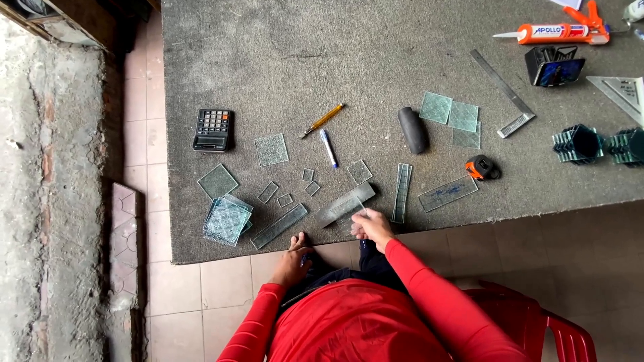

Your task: Filing the sharp edges of small glass pieces using a whetstone on a workshop table.

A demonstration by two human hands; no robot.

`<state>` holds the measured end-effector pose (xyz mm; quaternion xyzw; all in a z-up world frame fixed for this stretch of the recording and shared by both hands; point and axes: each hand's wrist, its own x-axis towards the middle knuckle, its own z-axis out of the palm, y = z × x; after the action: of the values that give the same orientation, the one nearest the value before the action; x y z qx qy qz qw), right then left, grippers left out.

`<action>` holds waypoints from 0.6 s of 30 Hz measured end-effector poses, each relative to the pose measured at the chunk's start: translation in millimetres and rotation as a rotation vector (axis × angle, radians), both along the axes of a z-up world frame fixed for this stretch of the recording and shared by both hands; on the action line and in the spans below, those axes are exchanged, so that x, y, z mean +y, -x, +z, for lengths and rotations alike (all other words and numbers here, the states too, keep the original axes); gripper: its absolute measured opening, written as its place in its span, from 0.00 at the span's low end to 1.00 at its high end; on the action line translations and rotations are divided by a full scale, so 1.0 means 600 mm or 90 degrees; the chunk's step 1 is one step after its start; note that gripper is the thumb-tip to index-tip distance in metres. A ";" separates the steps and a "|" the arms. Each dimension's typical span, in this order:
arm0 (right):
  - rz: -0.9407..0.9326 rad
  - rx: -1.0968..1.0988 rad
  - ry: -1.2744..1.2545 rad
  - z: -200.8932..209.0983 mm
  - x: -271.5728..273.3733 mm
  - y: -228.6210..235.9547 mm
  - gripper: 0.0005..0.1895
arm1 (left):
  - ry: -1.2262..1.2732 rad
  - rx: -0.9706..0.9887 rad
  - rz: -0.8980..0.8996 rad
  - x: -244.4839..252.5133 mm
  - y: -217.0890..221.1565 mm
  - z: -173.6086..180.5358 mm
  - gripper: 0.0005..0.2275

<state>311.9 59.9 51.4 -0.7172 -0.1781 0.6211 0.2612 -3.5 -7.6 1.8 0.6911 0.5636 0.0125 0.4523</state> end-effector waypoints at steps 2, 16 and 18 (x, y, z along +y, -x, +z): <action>-0.005 -0.032 -0.017 -0.005 0.006 -0.013 0.16 | -0.001 -0.018 0.005 0.001 0.001 0.004 0.18; -0.040 -0.100 -0.068 0.022 -0.007 0.045 0.14 | -0.010 -0.038 0.001 -0.006 0.007 -0.007 0.18; -0.020 -0.108 -0.081 0.019 -0.001 0.051 0.13 | -0.011 -0.031 -0.003 -0.002 0.007 -0.012 0.18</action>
<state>281.6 59.2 62.5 -0.7520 -0.2272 0.5413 0.2999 -7.9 -8.9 -5.2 0.6956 0.5508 0.0333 0.4601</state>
